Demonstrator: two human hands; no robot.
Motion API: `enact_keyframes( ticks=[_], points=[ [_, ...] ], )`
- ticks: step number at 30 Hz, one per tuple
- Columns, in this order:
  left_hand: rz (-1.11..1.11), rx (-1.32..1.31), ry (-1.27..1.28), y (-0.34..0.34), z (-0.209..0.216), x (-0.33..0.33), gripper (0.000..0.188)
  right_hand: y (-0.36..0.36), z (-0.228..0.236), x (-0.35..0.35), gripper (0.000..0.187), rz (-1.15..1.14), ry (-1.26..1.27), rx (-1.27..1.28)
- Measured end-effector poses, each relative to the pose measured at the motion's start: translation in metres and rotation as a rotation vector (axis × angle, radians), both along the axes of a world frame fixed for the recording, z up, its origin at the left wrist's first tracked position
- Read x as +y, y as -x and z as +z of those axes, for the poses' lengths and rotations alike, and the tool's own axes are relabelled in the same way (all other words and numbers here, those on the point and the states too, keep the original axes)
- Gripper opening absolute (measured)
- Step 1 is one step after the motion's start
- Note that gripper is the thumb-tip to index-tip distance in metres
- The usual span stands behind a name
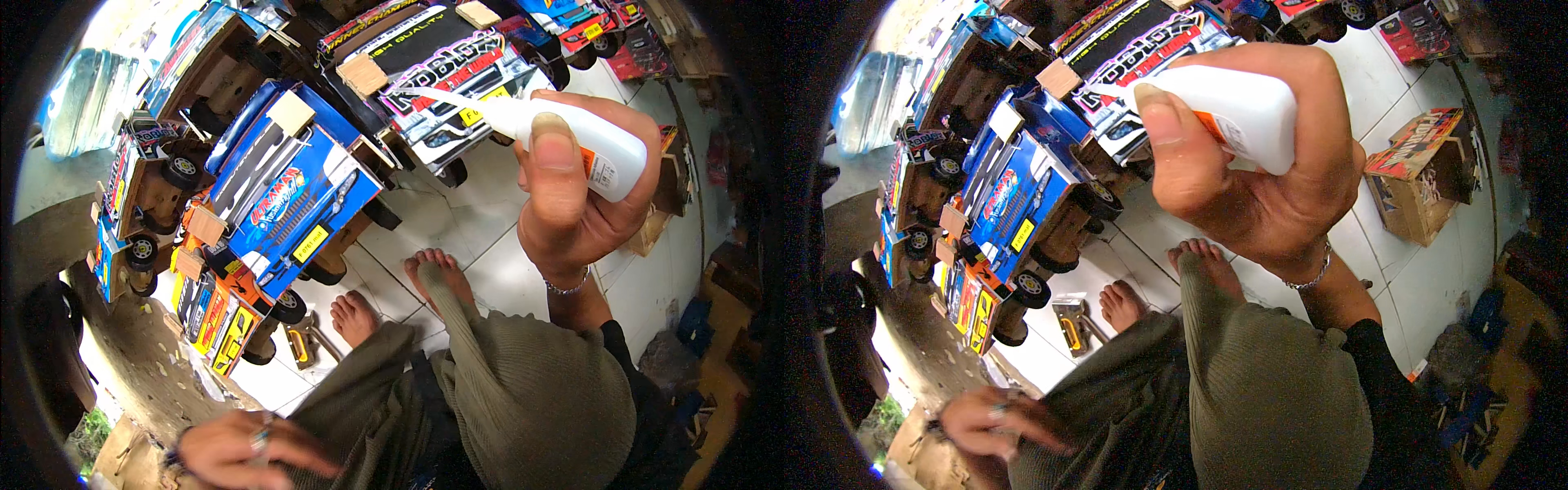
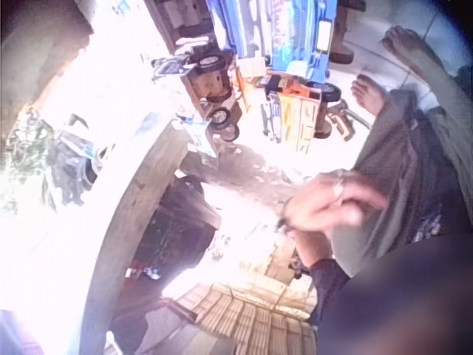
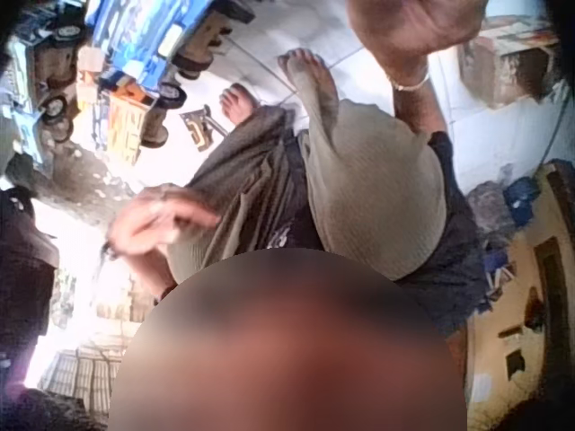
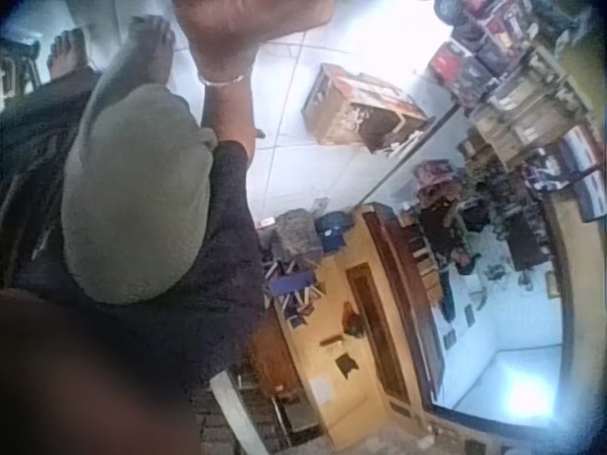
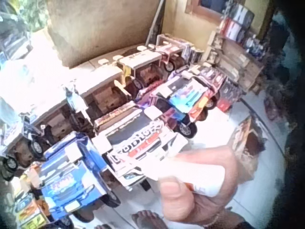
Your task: The person applies glue from a small bottle to the edges of several cardboard toy trucks arranged on the floor. The person holds the trucks steady with one hand while applying adhesive with the other, then places the bottle down and adjusts the trucks.
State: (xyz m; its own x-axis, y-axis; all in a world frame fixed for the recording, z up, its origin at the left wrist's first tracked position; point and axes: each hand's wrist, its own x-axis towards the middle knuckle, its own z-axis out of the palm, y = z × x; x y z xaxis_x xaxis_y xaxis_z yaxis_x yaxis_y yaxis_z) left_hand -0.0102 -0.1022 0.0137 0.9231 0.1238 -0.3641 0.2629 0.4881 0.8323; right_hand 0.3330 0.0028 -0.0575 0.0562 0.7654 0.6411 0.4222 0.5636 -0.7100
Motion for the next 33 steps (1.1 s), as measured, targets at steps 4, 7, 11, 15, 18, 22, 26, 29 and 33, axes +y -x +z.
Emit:
enact_keyframes(
  ticks=[4,7,11,15,18,22,26,29,33],
  points=[
    [0.328,0.022,-0.308,-0.028,0.044,0.092,0.040,0.000,-0.004,-0.001,0.029,0.001,0.021,0.063],
    [0.517,0.395,-1.065,-0.070,0.035,0.150,0.036,0.002,-0.005,-0.001,0.028,-0.017,0.022,0.124],
    [0.538,0.505,-1.036,-0.104,0.005,0.196,0.033,0.004,-0.004,-0.002,0.028,0.013,0.035,0.234],
    [0.458,0.494,-0.924,-0.109,-0.007,0.202,0.034,0.005,-0.005,0.000,0.027,0.014,0.015,0.224],
    [0.382,0.430,-0.979,-0.113,-0.011,0.208,0.034,0.004,-0.006,0.002,0.027,0.009,-0.010,0.136],
    [0.359,0.458,-0.904,-0.114,-0.013,0.209,0.032,0.004,-0.006,0.000,0.027,0.010,0.037,0.120],
    [0.464,0.545,-0.623,-0.117,-0.010,0.210,0.029,0.005,-0.008,0.001,0.027,-0.031,0.056,0.085],
    [0.504,0.452,-0.530,-0.120,-0.010,0.209,0.026,0.005,-0.009,0.001,0.028,-0.041,0.097,0.079],
    [0.505,0.470,-0.571,-0.122,-0.011,0.209,0.025,0.005,-0.008,0.000,0.028,-0.004,0.043,0.091]
  ],
)
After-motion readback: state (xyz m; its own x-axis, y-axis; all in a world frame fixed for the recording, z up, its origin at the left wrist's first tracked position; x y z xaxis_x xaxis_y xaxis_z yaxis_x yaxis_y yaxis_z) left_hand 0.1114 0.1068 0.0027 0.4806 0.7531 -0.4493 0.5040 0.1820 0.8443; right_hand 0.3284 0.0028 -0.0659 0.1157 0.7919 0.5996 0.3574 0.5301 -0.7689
